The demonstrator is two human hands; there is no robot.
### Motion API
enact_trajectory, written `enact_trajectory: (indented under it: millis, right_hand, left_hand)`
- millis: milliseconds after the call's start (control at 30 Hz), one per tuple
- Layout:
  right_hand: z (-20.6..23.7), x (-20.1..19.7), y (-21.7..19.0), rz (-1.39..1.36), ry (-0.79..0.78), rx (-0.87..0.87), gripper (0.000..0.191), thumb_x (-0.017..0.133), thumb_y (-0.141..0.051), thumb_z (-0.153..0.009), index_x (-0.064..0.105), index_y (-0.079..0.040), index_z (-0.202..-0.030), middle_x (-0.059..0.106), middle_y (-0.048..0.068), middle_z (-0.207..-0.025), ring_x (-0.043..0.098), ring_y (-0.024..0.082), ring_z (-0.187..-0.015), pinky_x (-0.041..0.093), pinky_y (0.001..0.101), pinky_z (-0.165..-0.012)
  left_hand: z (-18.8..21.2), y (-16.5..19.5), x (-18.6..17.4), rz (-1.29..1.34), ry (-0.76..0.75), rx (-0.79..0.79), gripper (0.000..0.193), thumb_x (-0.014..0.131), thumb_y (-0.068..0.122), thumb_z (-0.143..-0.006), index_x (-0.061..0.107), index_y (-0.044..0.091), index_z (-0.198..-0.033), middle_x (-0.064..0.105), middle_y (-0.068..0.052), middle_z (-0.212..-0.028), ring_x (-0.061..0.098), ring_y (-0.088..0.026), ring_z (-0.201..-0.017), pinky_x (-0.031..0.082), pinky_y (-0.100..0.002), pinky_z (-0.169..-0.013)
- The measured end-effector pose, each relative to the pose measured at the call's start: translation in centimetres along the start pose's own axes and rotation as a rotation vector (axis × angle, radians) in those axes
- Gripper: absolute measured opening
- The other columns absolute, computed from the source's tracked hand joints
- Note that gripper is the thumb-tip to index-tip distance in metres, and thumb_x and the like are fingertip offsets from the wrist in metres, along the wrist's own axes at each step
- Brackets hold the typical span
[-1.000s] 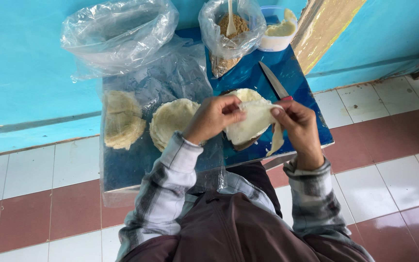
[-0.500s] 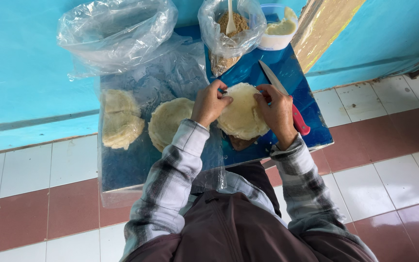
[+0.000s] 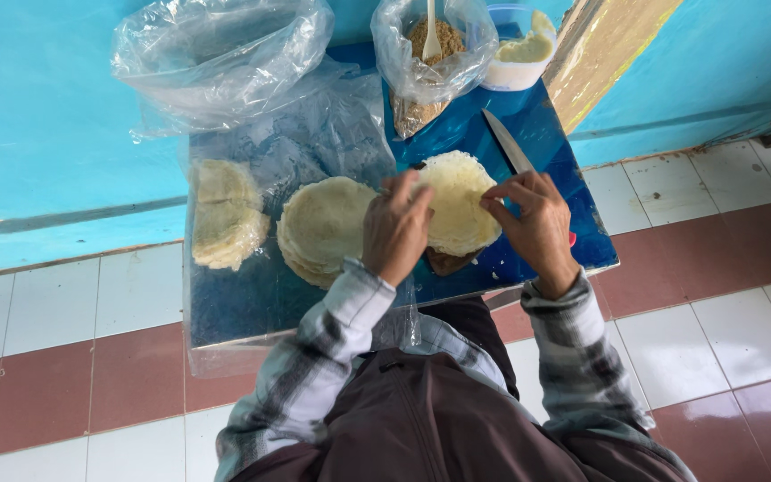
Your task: The person sits at a low table and cuts round white flatbread discs into halves with a knife, then peels and separates the layers of the cut pieces by hand and stacks them on the plastic-covered table.
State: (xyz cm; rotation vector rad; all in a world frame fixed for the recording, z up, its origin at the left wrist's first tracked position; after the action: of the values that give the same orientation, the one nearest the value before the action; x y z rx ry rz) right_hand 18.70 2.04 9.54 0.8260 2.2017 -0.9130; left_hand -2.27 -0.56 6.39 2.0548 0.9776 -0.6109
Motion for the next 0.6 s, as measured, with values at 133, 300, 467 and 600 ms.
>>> enact_trajectory:
  millis: [133,300,467,600]
  right_hand:
    - [0.1,0.1,-0.6,0.044,-0.079,-0.006,0.015,0.086,-0.021,-0.085,0.08,-0.014,-0.097,0.07,0.003,-0.091,0.064,0.023,-0.091,0.052,0.0375,-0.075]
    - [0.1,1.0,-1.3,-0.013,-0.088,-0.13,0.016,0.082,-0.021,-0.087,0.079,-0.013,-0.101,0.072,0.004,-0.106,0.065,0.026,-0.103,0.052,0.0406,-0.089]
    - [-0.4,2.4,-2.2,0.061,-0.088,-0.285,0.039,0.073,-0.02,-0.092,0.07,-0.009,-0.129,0.063,0.011,-0.142,0.058,0.033,-0.132,0.044,0.0485,-0.106]
    - [-0.7,2.5,-1.9,0.01,-0.16,-0.25,0.045,0.073,-0.02,-0.091,0.067,-0.009,-0.134,0.06,0.013,-0.143,0.056,0.033,-0.133,0.042,0.0502,-0.106]
  left_hand:
    - [0.4,0.9,-0.4,-0.112,-0.105,0.18,0.014,0.073,0.013,-0.087,0.071,0.011,-0.101,0.066,-0.006,-0.107,0.064,-0.025,-0.102,0.042,-0.047,-0.098]
    - [0.8,0.2,-0.4,-0.038,-0.201,0.125,0.011,0.07,0.014,-0.089,0.074,0.014,-0.099,0.066,-0.002,-0.099,0.063,-0.023,-0.101,0.039,-0.046,-0.098]
    - [-1.0,-0.4,-0.1,-0.095,-0.125,0.154,0.011,0.07,0.014,-0.091,0.074,0.011,-0.101,0.066,-0.003,-0.102,0.062,-0.024,-0.102,0.038,-0.048,-0.098]
    - [-0.6,0.2,-0.5,-0.156,-0.161,0.146,0.01,0.073,0.021,-0.086,0.074,0.011,-0.089,0.063,-0.008,-0.101,0.061,-0.027,-0.107,0.035,-0.055,-0.104]
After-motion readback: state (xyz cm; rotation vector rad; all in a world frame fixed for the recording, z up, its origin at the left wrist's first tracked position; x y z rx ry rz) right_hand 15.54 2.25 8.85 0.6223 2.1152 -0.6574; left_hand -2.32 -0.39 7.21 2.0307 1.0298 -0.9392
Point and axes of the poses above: each hand's wrist, its own z-axis away from the middle knuckle, its own x-axis out of the palm, y = z × x, the point moved 2 cm from there along -z, towards the middle knuckle
